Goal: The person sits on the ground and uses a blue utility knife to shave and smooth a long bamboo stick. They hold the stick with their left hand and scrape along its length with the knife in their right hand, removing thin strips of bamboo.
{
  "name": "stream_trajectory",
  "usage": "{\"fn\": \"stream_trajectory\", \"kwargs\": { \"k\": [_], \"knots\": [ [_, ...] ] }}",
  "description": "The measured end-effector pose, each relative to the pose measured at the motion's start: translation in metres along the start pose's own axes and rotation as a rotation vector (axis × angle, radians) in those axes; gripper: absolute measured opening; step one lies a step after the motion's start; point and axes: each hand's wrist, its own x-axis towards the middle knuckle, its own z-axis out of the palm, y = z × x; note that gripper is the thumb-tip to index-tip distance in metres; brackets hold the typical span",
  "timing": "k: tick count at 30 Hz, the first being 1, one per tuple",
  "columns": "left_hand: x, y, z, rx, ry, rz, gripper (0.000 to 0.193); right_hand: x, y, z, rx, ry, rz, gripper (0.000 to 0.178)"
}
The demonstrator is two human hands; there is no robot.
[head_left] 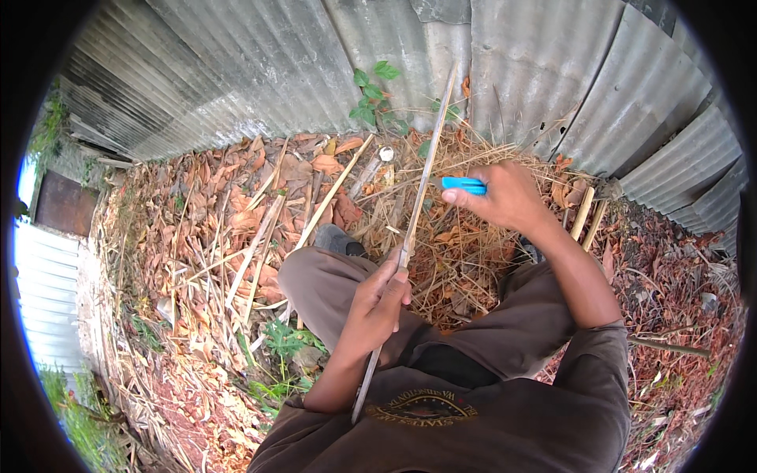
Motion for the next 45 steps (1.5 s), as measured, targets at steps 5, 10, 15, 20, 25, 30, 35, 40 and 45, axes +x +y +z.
{"fn": "stream_trajectory", "kwargs": {
  "k": [5,10,15,20,25,30,35,40,45],
  "knots": [
    [0.004,0.001,0.007,0.254,0.033,0.169,0.046,-0.009,-0.013,0.021,-0.076,-0.098,-0.123,0.081],
    [0.007,-0.014,0.009,0.412,0.08,0.393,0.046,0.022,0.017,0.032,-0.112,0.045,-0.036,0.084],
    [0.006,-0.003,0.003,0.403,0.054,0.291,0.048,0.026,0.01,0.037,-0.038,0.031,0.06,0.085],
    [-0.005,-0.004,0.0,0.336,0.024,0.283,0.049,0.013,0.007,0.044,-0.059,0.082,-0.098,0.085],
    [-0.016,0.004,0.002,0.251,-0.064,0.261,0.048,0.038,0.032,0.017,-0.221,0.114,-0.019,0.087],
    [-0.029,-0.013,0.003,0.342,-0.118,0.361,0.05,0.068,0.096,-0.016,-0.092,0.259,0.462,0.095],
    [-0.042,-0.013,0.0,0.035,-0.257,0.057,0.051,0.056,0.197,-0.034,-0.059,0.392,0.732,0.095],
    [-0.018,-0.008,-0.006,-0.426,-0.192,-0.132,0.043,0.029,0.111,-0.027,-0.022,0.068,0.412,0.083],
    [-0.003,-0.004,-0.002,-0.345,-0.155,-0.11,0.043,-0.018,0.008,0.017,-0.06,0.041,-0.072,0.076]
  ]
}}
